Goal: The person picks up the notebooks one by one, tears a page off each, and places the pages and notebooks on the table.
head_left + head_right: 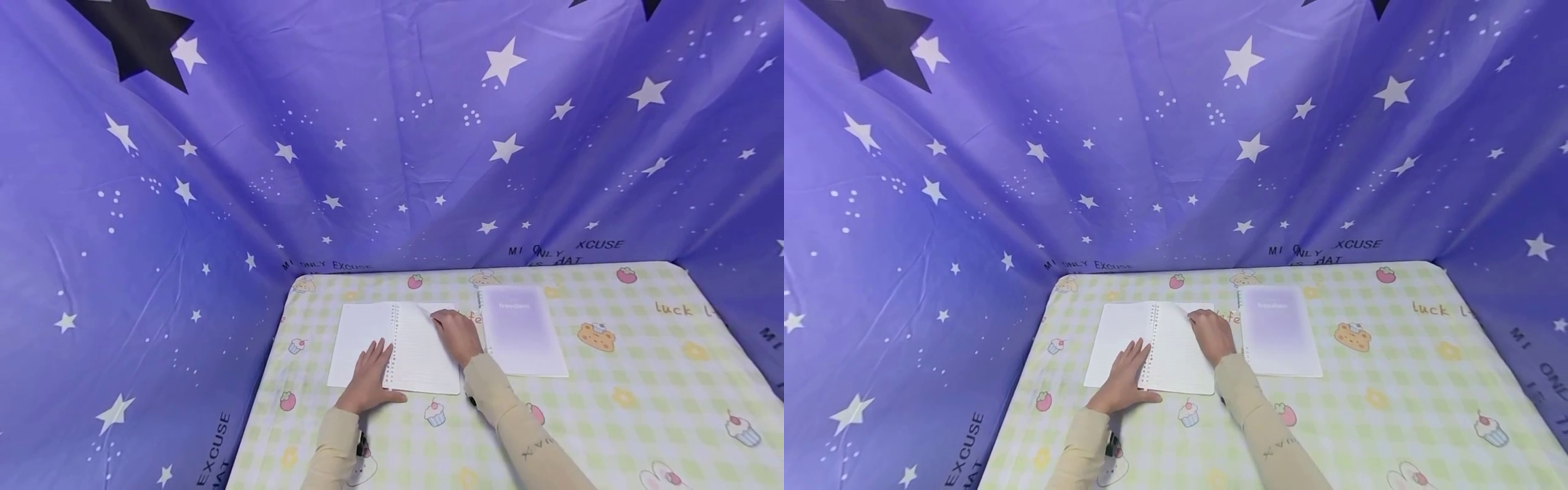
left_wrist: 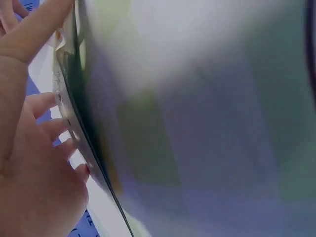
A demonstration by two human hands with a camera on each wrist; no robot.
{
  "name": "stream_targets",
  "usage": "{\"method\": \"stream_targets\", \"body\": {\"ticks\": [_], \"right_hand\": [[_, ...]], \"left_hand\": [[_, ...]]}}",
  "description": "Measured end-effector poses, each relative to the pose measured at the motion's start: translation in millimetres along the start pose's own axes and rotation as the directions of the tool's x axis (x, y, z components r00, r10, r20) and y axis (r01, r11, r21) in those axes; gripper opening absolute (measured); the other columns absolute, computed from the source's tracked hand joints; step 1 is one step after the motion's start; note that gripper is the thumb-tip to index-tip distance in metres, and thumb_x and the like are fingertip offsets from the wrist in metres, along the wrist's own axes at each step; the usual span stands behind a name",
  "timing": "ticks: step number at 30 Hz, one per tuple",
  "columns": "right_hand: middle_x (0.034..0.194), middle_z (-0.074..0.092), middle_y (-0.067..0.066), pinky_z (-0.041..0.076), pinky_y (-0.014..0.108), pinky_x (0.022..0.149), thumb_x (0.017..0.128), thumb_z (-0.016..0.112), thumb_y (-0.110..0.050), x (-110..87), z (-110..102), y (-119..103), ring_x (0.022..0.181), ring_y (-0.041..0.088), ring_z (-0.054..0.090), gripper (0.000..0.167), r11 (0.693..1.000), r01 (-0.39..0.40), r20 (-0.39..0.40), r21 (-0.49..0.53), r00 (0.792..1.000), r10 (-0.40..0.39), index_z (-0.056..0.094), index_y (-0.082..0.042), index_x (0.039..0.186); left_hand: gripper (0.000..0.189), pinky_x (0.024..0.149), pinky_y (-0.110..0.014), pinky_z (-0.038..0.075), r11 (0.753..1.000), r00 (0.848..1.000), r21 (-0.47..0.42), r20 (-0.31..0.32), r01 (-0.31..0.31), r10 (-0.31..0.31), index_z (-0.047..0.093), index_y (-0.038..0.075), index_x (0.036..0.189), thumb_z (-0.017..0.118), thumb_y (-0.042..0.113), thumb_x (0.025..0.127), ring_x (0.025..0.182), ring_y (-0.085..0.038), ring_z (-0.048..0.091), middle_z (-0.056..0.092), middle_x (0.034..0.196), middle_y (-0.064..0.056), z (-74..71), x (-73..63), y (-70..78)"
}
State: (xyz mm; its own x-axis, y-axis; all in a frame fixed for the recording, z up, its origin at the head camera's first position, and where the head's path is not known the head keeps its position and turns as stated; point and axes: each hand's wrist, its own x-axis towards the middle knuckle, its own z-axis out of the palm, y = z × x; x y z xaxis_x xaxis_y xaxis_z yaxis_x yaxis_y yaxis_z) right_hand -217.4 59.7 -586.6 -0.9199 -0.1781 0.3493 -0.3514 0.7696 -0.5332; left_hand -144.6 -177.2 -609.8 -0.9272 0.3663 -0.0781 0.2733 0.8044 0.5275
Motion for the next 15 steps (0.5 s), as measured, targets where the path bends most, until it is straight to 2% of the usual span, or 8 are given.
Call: {"method": "stream_targets", "body": {"ticks": [4, 7, 11, 15], "right_hand": [[0.100, 0.076, 0.011, 0.059, 0.043, 0.082, 0.093, 0.066, -0.006, -4.1, 0, -5, 0.095, 0.029, 0.072, 0.012, 1.000, 0.017, 0.025, 0.009, 1.000, -0.017, 0.077, -0.004, 0.098], [0.101, 0.076, 0.010, 0.058, 0.042, 0.085, 0.094, 0.065, -0.006, -7.0, -1, -11, 0.097, 0.029, 0.072, 0.013, 1.000, 0.008, 0.059, 0.023, 0.998, -0.009, 0.077, -0.004, 0.099], [0.103, 0.076, 0.009, 0.057, 0.042, 0.089, 0.095, 0.064, -0.007, -10.6, 0, -18, 0.101, 0.028, 0.071, 0.014, 0.999, -0.010, 0.099, 0.033, 0.995, 0.007, 0.077, -0.005, 0.100], [0.103, 0.076, 0.008, 0.057, 0.041, 0.089, 0.095, 0.064, -0.009, -15.0, 3, -22, 0.100, 0.027, 0.071, 0.014, 1.000, -0.002, 0.116, 0.019, 0.993, 0.000, 0.078, -0.007, 0.099]], "left_hand": [[0.109, 0.123, -0.054, 0.012, 0.999, 0.999, 0.041, 0.017, 0.027, -0.028, 0.031, 0.005, 0.155, 0.082, 0.056, 0.072, 0.152, -0.036, 0.014, 0.021, 0.164, -0.017, 3.0, 1.5, 0.2], [0.106, 0.123, -0.055, 0.013, 0.998, 1.000, 0.060, -0.004, 0.031, -0.031, 0.032, 0.007, 0.155, 0.079, 0.058, 0.074, 0.152, -0.036, 0.014, 0.022, 0.163, -0.016, 4.3, 2.8, 2.0], [0.107, 0.122, -0.060, 0.013, 0.996, 0.999, 0.078, -0.035, 0.039, -0.036, 0.033, 0.008, 0.155, 0.077, 0.062, 0.074, 0.152, -0.035, 0.016, 0.023, 0.163, -0.016, 3.9, 5.5, 6.5], [0.110, 0.121, -0.061, 0.010, 0.992, 0.998, 0.108, -0.029, 0.065, -0.062, 0.031, 0.011, 0.156, 0.075, 0.067, 0.072, 0.153, -0.033, 0.014, 0.021, 0.164, -0.013, 3.6, 9.3, 10.2]]}}
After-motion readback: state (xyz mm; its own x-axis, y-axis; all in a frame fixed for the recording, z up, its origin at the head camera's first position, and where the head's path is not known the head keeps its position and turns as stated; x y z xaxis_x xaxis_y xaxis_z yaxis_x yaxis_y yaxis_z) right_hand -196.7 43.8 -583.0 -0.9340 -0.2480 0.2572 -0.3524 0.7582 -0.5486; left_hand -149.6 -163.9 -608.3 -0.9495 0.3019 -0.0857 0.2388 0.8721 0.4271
